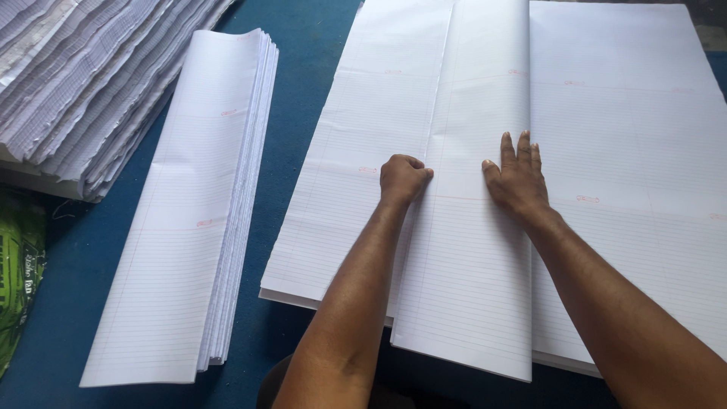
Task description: The person folds a large sheet of lined paper in half lengthwise, then folds it again to create a quarter-width strip. They use a small dark tool to press and crease the folds. The folded paper is placed on a stack of similar sheets.
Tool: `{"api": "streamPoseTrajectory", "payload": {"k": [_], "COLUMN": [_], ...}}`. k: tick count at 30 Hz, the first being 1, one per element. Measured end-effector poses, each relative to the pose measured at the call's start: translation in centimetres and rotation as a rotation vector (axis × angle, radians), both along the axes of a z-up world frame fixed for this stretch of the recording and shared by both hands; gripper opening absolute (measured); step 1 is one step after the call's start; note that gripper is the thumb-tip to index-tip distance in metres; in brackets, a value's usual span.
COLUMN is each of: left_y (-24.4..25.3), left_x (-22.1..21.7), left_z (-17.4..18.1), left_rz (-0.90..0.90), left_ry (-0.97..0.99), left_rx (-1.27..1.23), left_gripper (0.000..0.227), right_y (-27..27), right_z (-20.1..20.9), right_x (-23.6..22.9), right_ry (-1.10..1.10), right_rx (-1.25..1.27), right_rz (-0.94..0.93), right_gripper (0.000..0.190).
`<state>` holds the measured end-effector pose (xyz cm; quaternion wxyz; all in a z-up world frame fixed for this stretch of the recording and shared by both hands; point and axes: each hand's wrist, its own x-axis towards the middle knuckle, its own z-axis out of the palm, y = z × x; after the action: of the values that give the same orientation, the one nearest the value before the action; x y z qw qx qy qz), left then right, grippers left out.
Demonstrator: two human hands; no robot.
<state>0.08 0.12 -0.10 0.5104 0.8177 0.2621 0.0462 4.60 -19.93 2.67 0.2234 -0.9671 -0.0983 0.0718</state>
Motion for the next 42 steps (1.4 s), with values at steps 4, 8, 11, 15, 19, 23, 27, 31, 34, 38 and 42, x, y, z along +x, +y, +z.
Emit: {"api": "streamPoseTrajectory", "payload": {"k": [4,8,11,15,19,23,27,31,34,38,42], "left_y": [-0.3,-0.6,-0.7,-1.1,-1.2,-0.9,-0.6,-0.5,-0.5,0.1,0.3], "left_x": [0.2,0.3,0.1,-0.2,-0.5,0.0,0.7,0.7,0.7,0.5,0.8], "left_z": [-0.3,-0.3,0.0,0.8,0.9,0.6,-0.1,-0.2,0.5,1.5,1.7], "left_rz": [0.010,0.030,0.030,-0.006,-0.038,-0.025,-0.026,-0.019,-0.023,-0.024,-0.014], "left_ry": [-0.007,-0.003,-0.002,0.015,0.059,0.006,0.013,0.029,0.033,0.112,0.126], "left_rx": [0.039,0.058,0.072,0.137,0.160,0.189,0.187,0.155,0.140,-0.012,-0.022], "left_gripper": [0.031,0.030,0.030,0.026,0.021,0.025,0.025,0.025,0.024,0.022,0.021], "right_y": [-0.2,-0.7,-1.3,-1.8,-1.9,-1.9,-1.7,-1.6,-1.6,-1.5,-1.4], "right_z": [0.0,0.7,1.0,0.2,-0.7,-0.6,-0.6,-0.8,-1.0,-1.4,-1.5], "right_x": [-0.1,-0.1,-0.1,-0.3,0.0,0.3,0.2,0.3,0.6,0.8,0.8], "right_ry": [-0.032,-0.058,-0.036,-0.027,-0.017,-0.005,-0.001,-0.009,-0.020,-0.037,-0.061], "right_rx": [0.067,0.157,0.177,0.242,0.221,0.211,0.198,0.176,0.153,0.097,0.054], "right_rz": [0.008,-0.003,-0.018,0.043,0.054,0.042,0.039,0.044,0.052,0.063,0.084], "right_gripper": [0.083,0.082,0.082,0.082,0.081,0.081,0.081,0.080,0.080,0.079,0.078]}}
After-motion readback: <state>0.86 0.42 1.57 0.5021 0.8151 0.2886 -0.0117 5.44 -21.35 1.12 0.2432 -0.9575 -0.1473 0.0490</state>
